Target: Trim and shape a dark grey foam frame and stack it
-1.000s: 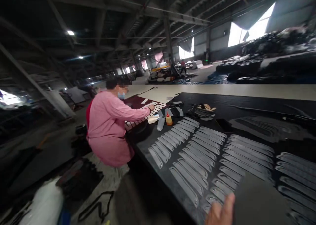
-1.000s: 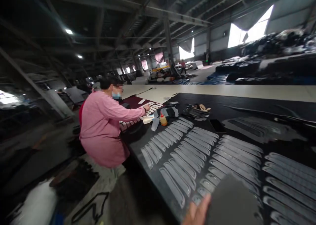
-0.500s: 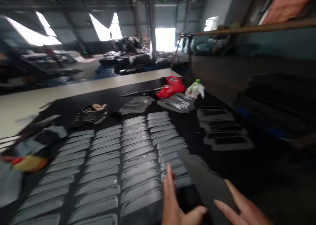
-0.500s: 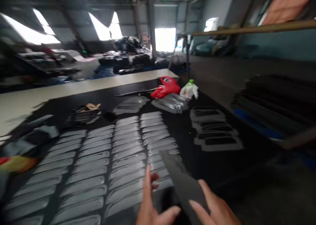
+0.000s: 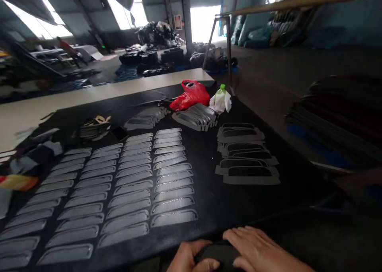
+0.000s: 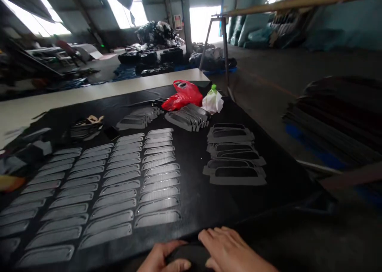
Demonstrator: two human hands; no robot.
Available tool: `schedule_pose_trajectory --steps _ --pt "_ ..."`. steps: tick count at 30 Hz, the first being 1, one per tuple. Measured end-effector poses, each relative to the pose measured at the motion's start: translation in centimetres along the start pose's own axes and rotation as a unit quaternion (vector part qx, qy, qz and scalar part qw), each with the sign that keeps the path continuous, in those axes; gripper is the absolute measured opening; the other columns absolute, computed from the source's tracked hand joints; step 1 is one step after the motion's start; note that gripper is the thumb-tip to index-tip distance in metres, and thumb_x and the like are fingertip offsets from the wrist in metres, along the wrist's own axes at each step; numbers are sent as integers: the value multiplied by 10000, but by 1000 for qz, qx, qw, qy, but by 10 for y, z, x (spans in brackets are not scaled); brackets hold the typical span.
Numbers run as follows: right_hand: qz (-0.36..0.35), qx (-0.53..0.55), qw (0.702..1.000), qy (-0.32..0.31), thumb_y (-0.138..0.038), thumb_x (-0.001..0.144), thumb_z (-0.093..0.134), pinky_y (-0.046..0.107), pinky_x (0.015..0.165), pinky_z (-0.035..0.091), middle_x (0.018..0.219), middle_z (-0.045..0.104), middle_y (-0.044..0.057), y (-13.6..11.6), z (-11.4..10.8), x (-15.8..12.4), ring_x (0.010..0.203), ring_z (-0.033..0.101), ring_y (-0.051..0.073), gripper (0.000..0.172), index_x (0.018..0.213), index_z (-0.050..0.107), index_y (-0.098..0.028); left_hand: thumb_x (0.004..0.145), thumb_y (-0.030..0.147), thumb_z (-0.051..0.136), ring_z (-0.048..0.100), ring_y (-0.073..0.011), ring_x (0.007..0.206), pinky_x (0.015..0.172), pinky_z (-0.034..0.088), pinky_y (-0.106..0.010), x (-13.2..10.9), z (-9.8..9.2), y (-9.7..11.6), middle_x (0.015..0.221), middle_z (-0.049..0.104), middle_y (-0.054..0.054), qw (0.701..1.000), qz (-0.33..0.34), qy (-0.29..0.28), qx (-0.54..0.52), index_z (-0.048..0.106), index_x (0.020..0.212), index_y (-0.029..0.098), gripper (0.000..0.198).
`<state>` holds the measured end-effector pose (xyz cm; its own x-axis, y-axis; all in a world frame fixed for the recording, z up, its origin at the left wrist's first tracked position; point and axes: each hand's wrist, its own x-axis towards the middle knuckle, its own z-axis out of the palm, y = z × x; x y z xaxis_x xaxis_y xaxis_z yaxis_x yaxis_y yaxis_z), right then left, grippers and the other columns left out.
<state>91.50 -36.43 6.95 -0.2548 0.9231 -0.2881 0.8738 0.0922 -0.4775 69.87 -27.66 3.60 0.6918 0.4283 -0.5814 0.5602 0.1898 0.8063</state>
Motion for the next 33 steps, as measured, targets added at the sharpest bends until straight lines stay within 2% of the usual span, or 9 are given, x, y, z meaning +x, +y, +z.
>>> schedule_pose_trajectory --steps 3,7,11,14,18,21,23,28,33 --pt "-14 -12 1000 -5 -165 721 652 448 958 446 1235 584 124 43 -14 0 1131 545 291 562 1263 503 -189 664 607 620 563 -197 773 684 454 -256 23 23 11 807 651 -19 995 0 52 -86 678 940 161 527" --pt "-39 -48 997 38 -255 608 719 554 966 396 1313 507 137 86 -18 8 1204 457 364 819 1359 391 -240 565 574 719 535 -163 657 607 431 -257 54 39 29 722 630 -41 965 -4 120 -234 671 872 101 566" --pt "-63 -93 988 110 -204 584 675 508 957 404 1244 546 107 112 -6 13 1154 496 333 881 1390 325 -264 522 515 772 554 -163 674 643 438 -271 74 44 41 759 641 -58 940 -3 106 -324 681 853 97 540" --pt "-83 -129 976 153 -172 588 618 461 943 412 1197 567 93 122 2 12 1097 530 301 858 1390 320 -244 523 511 772 568 -169 678 670 445 -289 83 44 41 765 645 -63 940 -5 81 -331 683 858 93 544" --pt "-94 -168 966 174 -205 607 595 448 909 416 1126 593 103 128 6 14 1023 557 284 778 1353 373 -202 543 502 748 576 -194 710 680 457 -307 96 42 32 765 637 -60 962 -4 113 -250 658 873 95 532" --pt "-76 -180 970 142 -250 625 614 450 882 417 1064 601 123 131 6 22 981 557 285 722 1313 418 -151 595 382 728 560 -234 919 823 443 -344 105 41 23 981 622 -87 971 21 213 -101 567 1116 138 597" --pt "-53 -182 974 124 -316 669 613 471 896 395 1082 587 141 136 8 29 1005 534 298 698 1312 416 -128 599 316 731 497 -252 1055 931 385 -382 108 42 19 1131 549 -111 966 41 252 27 464 1252 168 721" --pt "-33 -165 983 72 -376 669 641 465 886 393 1104 555 164 147 14 35 1012 494 310 754 1321 397 -87 511 271 795 378 -316 1162 989 325 -436 113 49 17 1307 369 -170 951 39 214 219 282 1385 156 1021" --pt "-53 -145 986 70 -291 632 646 440 905 396 1143 528 157 155 18 36 1050 466 297 765 1326 386 -103 544 236 771 377 -344 1129 951 349 -458 122 52 18 1320 379 -169 929 24 183 321 285 1390 157 979"
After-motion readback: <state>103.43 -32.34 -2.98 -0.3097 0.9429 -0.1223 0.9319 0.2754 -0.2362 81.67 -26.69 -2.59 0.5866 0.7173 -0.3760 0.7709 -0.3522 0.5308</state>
